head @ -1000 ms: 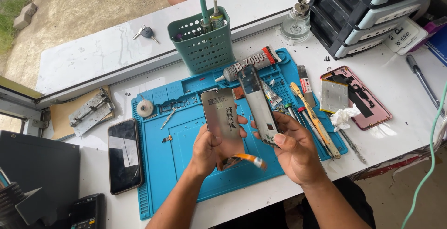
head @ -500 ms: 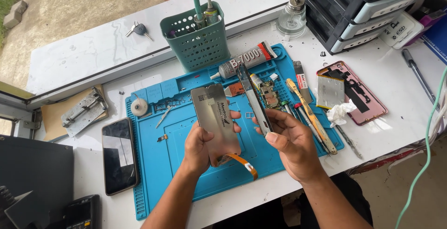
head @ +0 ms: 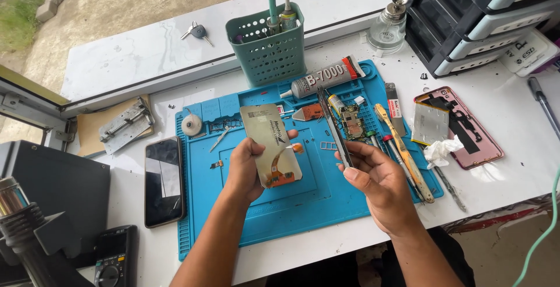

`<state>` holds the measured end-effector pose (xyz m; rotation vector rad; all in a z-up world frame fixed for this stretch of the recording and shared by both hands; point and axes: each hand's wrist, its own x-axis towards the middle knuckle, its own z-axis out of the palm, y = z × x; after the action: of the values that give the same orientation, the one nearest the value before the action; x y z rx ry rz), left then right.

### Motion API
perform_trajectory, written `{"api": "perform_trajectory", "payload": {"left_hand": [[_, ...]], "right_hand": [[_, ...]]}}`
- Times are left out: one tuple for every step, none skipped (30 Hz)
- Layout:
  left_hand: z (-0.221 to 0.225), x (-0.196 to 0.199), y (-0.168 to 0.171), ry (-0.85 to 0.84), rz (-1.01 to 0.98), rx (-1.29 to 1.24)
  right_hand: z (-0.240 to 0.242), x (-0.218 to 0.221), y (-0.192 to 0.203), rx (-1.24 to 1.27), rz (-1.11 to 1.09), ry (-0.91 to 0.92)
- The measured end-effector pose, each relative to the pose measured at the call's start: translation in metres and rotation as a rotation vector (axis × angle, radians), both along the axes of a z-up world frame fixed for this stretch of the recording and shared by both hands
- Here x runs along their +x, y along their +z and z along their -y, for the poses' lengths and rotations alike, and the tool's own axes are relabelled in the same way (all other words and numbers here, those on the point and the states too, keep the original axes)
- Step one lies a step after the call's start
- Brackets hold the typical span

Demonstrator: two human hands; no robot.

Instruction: Disassembling a mobile phone to access and remove internal components like the battery and motherboard frame.

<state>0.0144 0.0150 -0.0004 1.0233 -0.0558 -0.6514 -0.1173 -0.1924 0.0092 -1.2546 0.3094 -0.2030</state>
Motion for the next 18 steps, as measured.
{"api": "perform_trajectory", "payload": {"left_hand": [[-0.001,0.001,0.003,0.031,-0.066,-0.033],[-0.001,0.002,0.005,0.062,-0.132,-0.066],[-0.002,0.004,0.006,0.057,-0.127,-0.064],[-0.002,0.006,0.007,0.115,-0.165,-0.081],[-0.002,0.008,0.008,0.172,-0.202,-0.098],[-0.007,0.015,-0.002,0.168,-0.199,-0.096],[-0.012,0.022,-0.012,0.243,-0.181,-0.158],[-0.017,0.029,-0.022,0.318,-0.164,-0.22],[-0.017,0.031,-0.011,0.313,-0.163,-0.218],[-0.017,0.033,-0.001,0.394,-0.19,-0.214],[-0.017,0.036,0.01,0.475,-0.217,-0.21],[-0.019,0.045,0.006,0.467,-0.219,-0.209],[-0.021,0.055,0.003,0.473,-0.209,-0.227],[-0.028,0.063,-0.001,0.492,-0.197,-0.246],[-0.022,0.067,0.007,0.498,-0.198,-0.247],[-0.018,0.071,0.016,0.54,-0.261,-0.237],[-0.014,0.076,0.025,0.582,-0.324,-0.227],[-0.011,0.077,0.03,0.585,-0.323,-0.227]], "right_hand": [[0.0,-0.001,0.002,0.005,-0.012,0.002],[0.0,-0.001,0.003,0.01,-0.022,0.002],[0.001,-0.001,0.004,0.012,-0.018,-0.002],[0.001,-0.001,0.005,0.009,-0.02,0.001],[0.002,-0.002,0.006,0.007,-0.022,0.005],[0.002,-0.002,0.006,0.009,-0.018,0.001],[0.003,-0.002,0.006,0.01,-0.019,0.008],[0.004,-0.003,0.006,0.012,-0.02,0.014],[0.004,-0.003,0.005,0.014,-0.018,0.009],[0.005,-0.003,0.004,0.023,-0.013,0.018],[0.005,-0.002,0.003,0.031,-0.008,0.027],[0.007,-0.003,0.003,0.031,-0.009,0.019],[0.007,-0.003,0.002,0.036,-0.011,0.021],[0.006,-0.002,0.002,0.042,-0.014,0.036],[0.006,-0.002,0.002,0.042,-0.016,0.042],[0.006,-0.002,0.001,0.04,0.001,0.044],[0.007,-0.001,0.001,0.038,0.017,0.045],[0.006,0.0,0.001,0.038,0.018,0.048]]}}
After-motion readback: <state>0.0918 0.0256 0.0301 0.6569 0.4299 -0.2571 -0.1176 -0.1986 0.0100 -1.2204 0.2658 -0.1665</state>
